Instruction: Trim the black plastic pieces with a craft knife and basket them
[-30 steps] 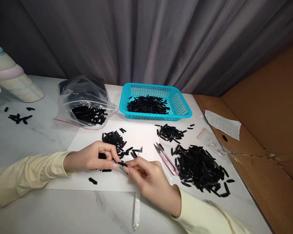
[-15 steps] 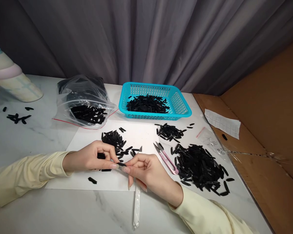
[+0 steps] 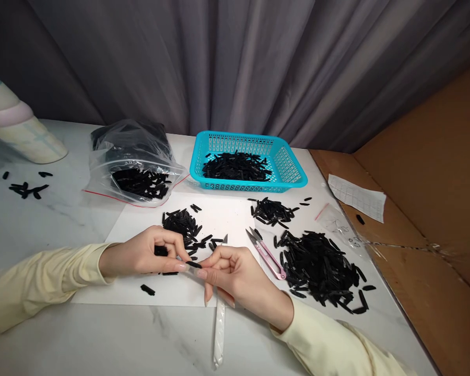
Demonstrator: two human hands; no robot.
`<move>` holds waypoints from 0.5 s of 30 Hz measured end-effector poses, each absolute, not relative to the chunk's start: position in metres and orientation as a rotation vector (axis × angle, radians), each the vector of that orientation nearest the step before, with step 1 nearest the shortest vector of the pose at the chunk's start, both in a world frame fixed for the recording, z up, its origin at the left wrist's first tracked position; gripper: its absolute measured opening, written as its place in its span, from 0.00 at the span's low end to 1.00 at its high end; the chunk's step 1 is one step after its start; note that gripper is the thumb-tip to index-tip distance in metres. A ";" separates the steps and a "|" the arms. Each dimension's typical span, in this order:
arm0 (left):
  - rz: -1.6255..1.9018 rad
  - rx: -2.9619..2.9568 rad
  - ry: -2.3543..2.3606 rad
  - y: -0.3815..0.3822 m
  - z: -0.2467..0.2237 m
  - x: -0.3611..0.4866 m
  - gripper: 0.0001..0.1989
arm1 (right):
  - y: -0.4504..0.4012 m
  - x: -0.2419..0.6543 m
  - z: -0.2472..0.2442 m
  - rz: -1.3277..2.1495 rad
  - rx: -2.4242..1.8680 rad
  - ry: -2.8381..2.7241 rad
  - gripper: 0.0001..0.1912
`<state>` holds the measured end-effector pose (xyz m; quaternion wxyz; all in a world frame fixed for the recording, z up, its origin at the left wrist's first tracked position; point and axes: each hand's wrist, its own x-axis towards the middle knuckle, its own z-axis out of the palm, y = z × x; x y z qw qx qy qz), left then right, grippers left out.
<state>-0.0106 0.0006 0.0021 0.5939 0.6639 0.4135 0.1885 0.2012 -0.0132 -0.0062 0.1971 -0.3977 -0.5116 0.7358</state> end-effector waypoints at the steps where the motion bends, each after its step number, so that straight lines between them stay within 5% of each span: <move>1: 0.441 1.548 0.960 0.001 0.002 -0.011 0.11 | -0.013 0.201 -0.006 2.063 -1.114 -1.429 0.14; 15: 0.434 1.468 0.956 0.000 0.001 -0.011 0.12 | -0.011 0.200 -0.005 2.112 -1.092 -1.431 0.13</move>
